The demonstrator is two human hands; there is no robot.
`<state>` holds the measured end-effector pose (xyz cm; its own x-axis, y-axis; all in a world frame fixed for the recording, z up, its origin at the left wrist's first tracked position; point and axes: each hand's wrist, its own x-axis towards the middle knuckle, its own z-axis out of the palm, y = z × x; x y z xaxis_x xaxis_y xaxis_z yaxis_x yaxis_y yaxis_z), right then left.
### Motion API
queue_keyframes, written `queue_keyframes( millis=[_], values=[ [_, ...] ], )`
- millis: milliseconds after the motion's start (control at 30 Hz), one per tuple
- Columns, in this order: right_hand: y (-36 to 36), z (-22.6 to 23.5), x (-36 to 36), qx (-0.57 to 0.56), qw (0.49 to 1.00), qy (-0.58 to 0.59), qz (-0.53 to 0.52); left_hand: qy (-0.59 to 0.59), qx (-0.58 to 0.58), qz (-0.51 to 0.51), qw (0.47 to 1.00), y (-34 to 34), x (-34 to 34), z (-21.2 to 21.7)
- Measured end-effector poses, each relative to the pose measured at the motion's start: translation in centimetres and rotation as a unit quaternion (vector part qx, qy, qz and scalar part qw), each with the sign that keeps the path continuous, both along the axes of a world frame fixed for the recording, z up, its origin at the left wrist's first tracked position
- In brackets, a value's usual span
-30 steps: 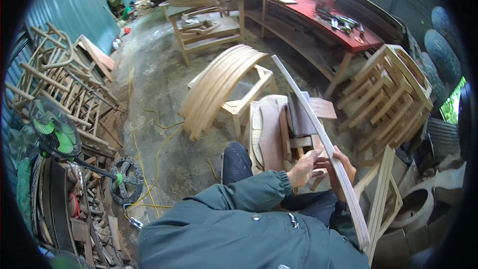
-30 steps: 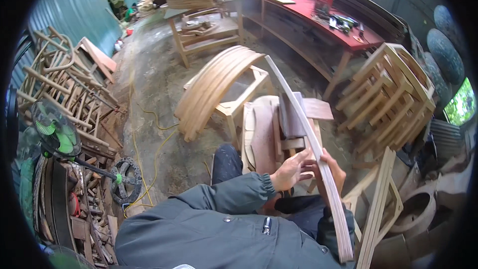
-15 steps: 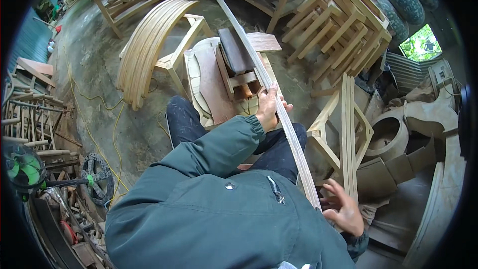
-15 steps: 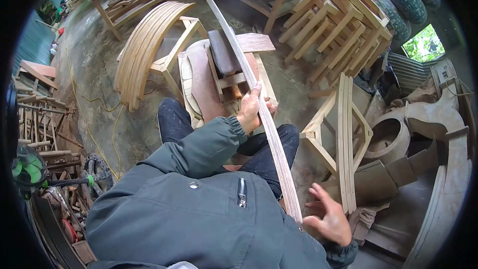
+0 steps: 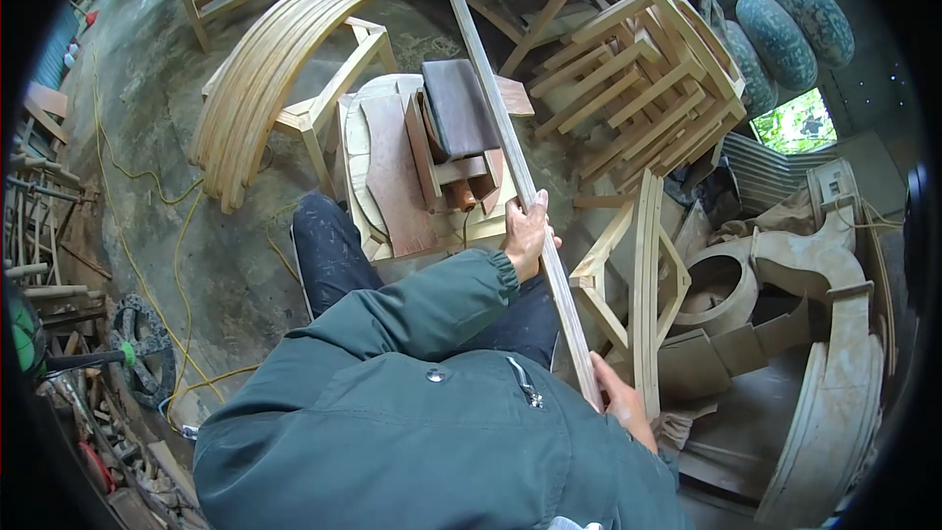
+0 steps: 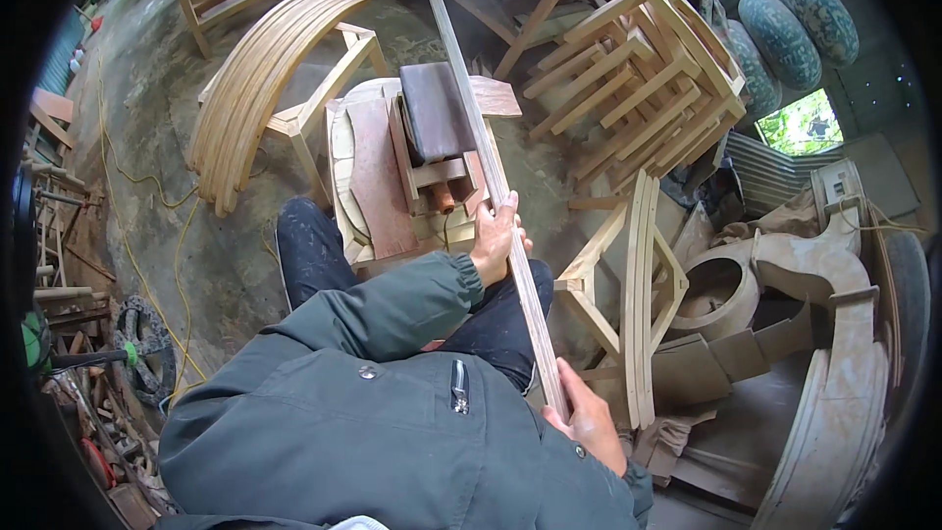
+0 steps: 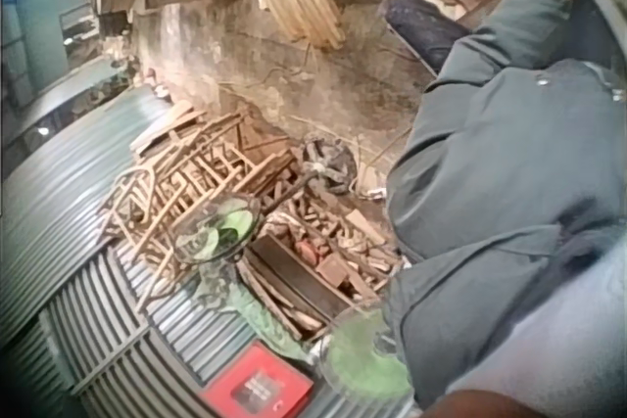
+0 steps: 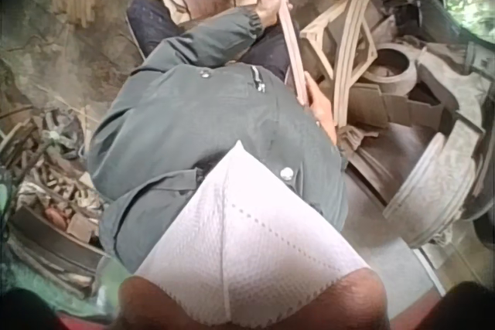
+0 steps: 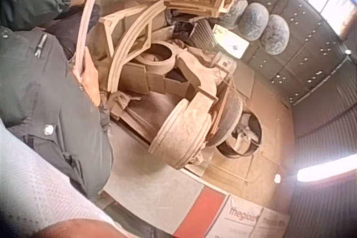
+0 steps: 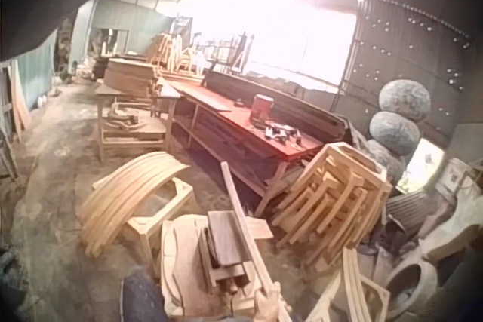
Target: Sanding curved wooden chair components using a stationary belt sanding machine.
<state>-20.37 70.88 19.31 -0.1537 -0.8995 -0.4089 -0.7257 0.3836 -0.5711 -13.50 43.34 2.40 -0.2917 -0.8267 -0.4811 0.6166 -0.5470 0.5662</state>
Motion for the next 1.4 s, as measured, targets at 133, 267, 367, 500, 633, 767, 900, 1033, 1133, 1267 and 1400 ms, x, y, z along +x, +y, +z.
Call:
queue_keyframes(
  millis=[133, 267, 367, 500, 633, 767, 900, 1033, 1133, 1267, 1400],
  values=[
    [-0.2, -0.8, 1.8, 0.011, 0.998, 0.001, -0.056, 0.049, -0.051, 0.023, 0.997, -0.5, 1.4, -0.7],
    [-1.3, -1.4, 1.8, -0.007, 0.996, -0.005, -0.088, 0.053, -0.019, 0.010, 0.998, -0.9, 2.9, -0.5],
    [-5.4, -1.4, 2.7, -0.081, 0.993, 0.090, 0.019, 0.043, -0.090, -0.047, 0.994, -2.4, 3.9, -4.2],
    [-13.2, -4.1, 2.8, -0.111, 0.989, 0.091, 0.037, 0.055, -0.046, -0.051, 0.996, -2.4, 6.6, -2.4],
    [-21.4, -7.3, 3.7, -0.135, 0.985, 0.089, 0.059, 0.040, -0.014, -0.007, 0.999, -1.8, 10.1, -2.9],
    [-28.2, -10.4, 5.3, -0.172, 0.976, 0.111, 0.075, 0.040, -0.043, 0.015, 0.998, -2.2, 13.5, -5.0],
    [-34.2, -12.0, 7.3, -0.180, 0.970, 0.139, 0.081, 0.021, -0.074, 0.045, 0.996, -3.4, 15.4, -5.0],
    [-38.6, -13.2, 8.8, -0.210, 0.955, 0.189, 0.087, -0.020, -0.117, 0.052, 0.992, -4.0, 15.7, -5.1],
    [-38.8, -14.1, 8.7, -0.220, 0.950, 0.206, 0.080, -0.038, -0.136, 0.050, 0.989, -3.6, 15.4, -4.9],
    [-33.0, -14.9, 7.2, -0.217, 0.953, 0.190, 0.097, -0.037, -0.147, 0.038, 0.988, -2.4, 15.1, -5.1],
    [-22.8, -13.8, 4.1, -0.186, 0.962, 0.166, 0.113, -0.028, -0.091, -0.020, 0.995, -1.4, 13.3, -5.6]
  ],
)
